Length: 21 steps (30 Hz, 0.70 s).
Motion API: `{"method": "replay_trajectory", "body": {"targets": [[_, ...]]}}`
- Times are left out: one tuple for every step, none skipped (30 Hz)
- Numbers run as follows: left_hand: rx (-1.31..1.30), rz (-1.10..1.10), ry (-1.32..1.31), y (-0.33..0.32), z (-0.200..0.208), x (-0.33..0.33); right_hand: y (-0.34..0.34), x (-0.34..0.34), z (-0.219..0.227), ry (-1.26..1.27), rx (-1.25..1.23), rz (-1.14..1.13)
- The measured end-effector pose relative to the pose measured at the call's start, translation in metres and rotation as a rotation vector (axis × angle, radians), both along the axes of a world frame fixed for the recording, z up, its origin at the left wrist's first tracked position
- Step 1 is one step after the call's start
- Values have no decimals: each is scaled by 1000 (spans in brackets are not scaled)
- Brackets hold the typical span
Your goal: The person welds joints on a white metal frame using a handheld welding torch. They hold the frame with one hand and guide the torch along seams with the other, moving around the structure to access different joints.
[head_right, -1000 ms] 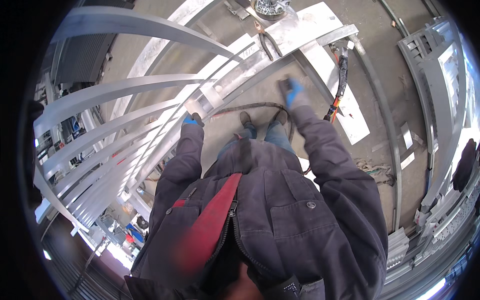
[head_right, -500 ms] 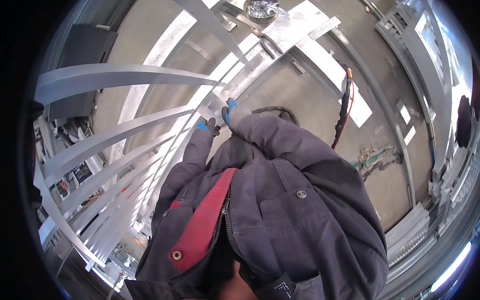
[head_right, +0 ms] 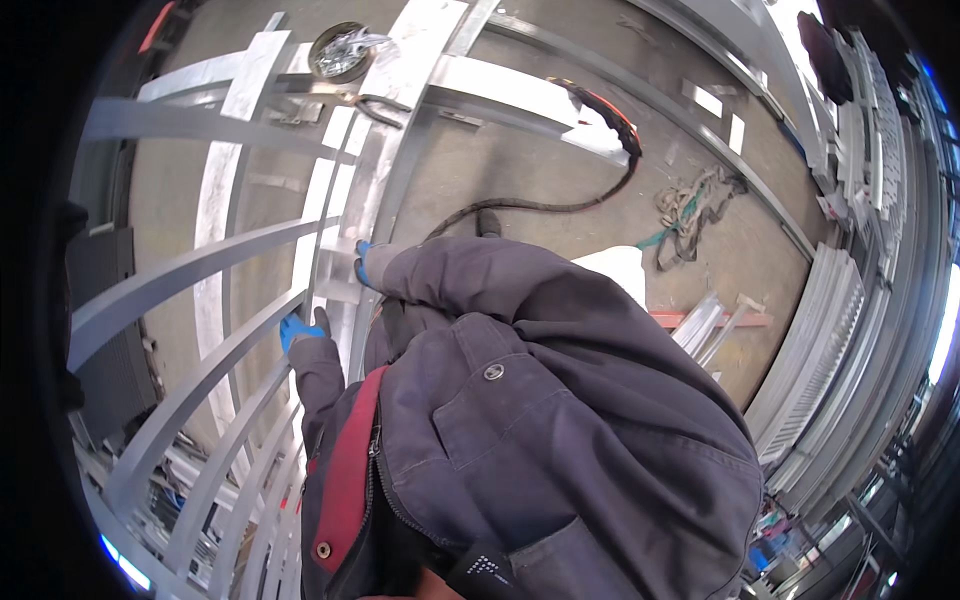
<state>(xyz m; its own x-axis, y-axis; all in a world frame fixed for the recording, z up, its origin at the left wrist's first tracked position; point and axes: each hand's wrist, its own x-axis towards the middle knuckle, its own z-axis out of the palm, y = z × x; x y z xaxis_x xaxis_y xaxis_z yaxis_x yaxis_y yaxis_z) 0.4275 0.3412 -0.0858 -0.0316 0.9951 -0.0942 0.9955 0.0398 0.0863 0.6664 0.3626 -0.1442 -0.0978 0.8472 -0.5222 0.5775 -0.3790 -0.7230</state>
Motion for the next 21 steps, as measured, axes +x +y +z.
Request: {"method": "replay_trajectory", "body": {"targets": [[-2, -15, 13, 2, -9, -4, -1, -1, -5, -13, -17, 4], [-81, 24, 14, 3, -18, -10, -3, -1, -9, -29, -57, -2], [-120, 42, 13, 7, -29, -17, -3, -2, -13, -34, -73, 11], [-91, 19, 17, 10, -41, -25, -4, 0, -16, -23, -55, 23], [-49, 9, -4, 11, -54, -34, -4, -1, -17, -16, -72, 23], [-137, 204, -344, 15, -70, -43, -4, -1, -17, -7, -99, 22], [-164, 376, -695, 20, -86, -49, -5, -1, -16, -5, -88, 23], [-182, 546, -1010, 26, -99, -55, -6, -1, -15, -6, -86, 20], [-179, 620, -1181, 32, -109, -59, -5, -1, -13, -8, -107, 10], [-189, 709, -1308, 39, -115, -62, -4, -1, -11, -1, -76, 11], [-238, 705, -1221, 41, -117, -64, -3, 0, -9, 5, -70, 3], [-290, 580, -1003, 46, -117, -63, -3, 0, -7, 2, -89, -2], [-363, 358, -569, 47, -113, -63, -2, 0, -5, 12, -85, 3], [-398, 126, -177, 49, -108, -60, -2, 1, -4, 12, -105, 7], [-420, 86, -53, 53, -104, -57, -2, 2, -2, 11, -124, 10], [-420, 41, 30, 55, -100, -55, -3, 1, -1, 3, -117, 0], [-381, -20, 118, 56, -98, -53, -4, 1, 1, -5, -111, -10], [-391, 4, 108, 58, -97, -51, -5, 0, 2, -15, -103, -21], [-364, 12, 104, 58, -98, -51, -6, 0, 3, -14, -89, -25], [-358, 31, 111, 59, -101, -51, -6, -1, 4, -13, -76, -30], [-315, 23, 101, 59, -103, -53, -6, -1, 4, -19, -82, -34]]}}
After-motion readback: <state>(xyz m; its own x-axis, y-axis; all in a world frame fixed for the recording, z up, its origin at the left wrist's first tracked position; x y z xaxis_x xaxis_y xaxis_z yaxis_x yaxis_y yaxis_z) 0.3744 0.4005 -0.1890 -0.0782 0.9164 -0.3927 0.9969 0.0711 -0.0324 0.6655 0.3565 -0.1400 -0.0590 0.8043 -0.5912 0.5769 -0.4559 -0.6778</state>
